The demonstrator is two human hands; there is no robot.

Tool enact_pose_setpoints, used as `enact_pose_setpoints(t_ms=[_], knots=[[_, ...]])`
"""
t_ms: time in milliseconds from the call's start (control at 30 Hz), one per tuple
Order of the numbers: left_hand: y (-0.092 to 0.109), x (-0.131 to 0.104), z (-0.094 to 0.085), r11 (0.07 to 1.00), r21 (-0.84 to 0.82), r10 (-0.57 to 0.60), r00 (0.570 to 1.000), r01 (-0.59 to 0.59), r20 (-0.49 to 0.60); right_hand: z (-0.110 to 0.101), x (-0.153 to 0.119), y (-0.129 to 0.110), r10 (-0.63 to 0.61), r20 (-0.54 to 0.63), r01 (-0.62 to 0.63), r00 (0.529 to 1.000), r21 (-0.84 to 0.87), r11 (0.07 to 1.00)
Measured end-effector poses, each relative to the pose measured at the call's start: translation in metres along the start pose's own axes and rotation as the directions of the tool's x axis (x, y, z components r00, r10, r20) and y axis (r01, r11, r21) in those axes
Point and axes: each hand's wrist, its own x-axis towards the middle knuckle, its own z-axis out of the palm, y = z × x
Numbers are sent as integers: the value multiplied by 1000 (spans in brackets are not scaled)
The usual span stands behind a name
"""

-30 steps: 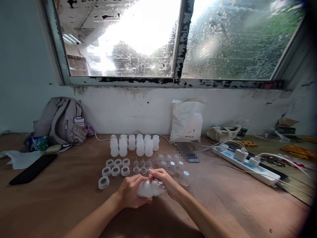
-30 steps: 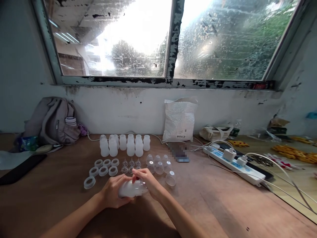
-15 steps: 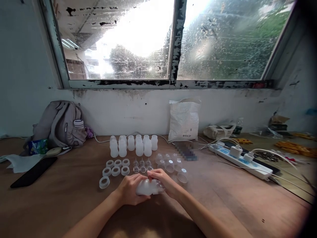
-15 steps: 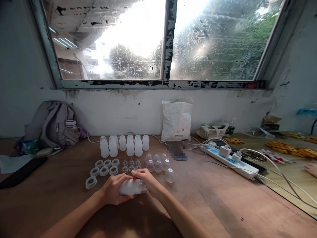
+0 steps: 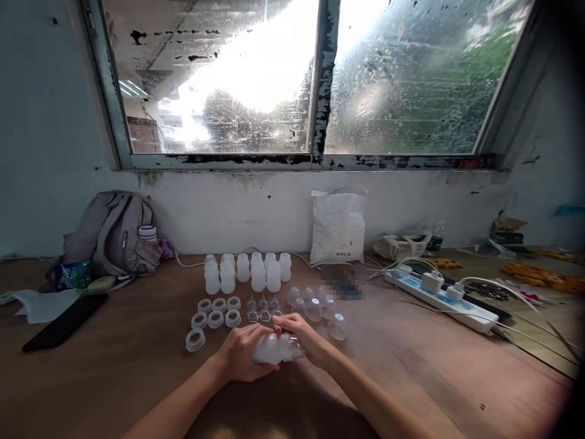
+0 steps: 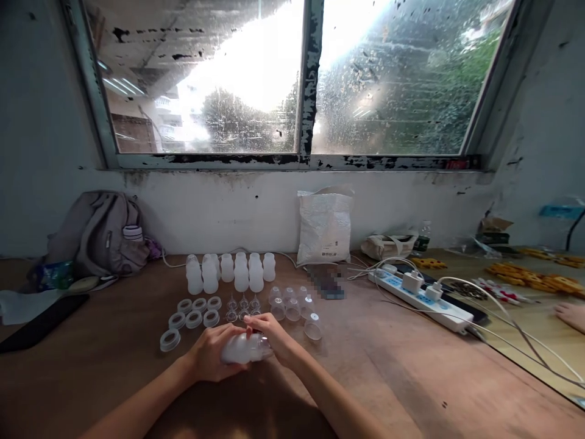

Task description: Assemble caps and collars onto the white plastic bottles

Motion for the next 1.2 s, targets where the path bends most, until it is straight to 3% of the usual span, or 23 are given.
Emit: enact_pose_setpoints(t_ms=[467,900,1033,1200], knots=[[3,0,0,1000,20,-17,1000,17,-8,-3,1,-3,-66,23,67,998,-73,995],[-1,-1,2,999,28,-29,999,30,-23,-3,9,-3,-22,14,23,1000,-113,993],[-8,-1,2,999,29,-35,998,37,-48,1,14,-5,-113,-4,110,994,-186,976],[-8,0,2,996,21,-90,996,90,-10,3,20,-5,-222,-127,175,967,-305,936]])
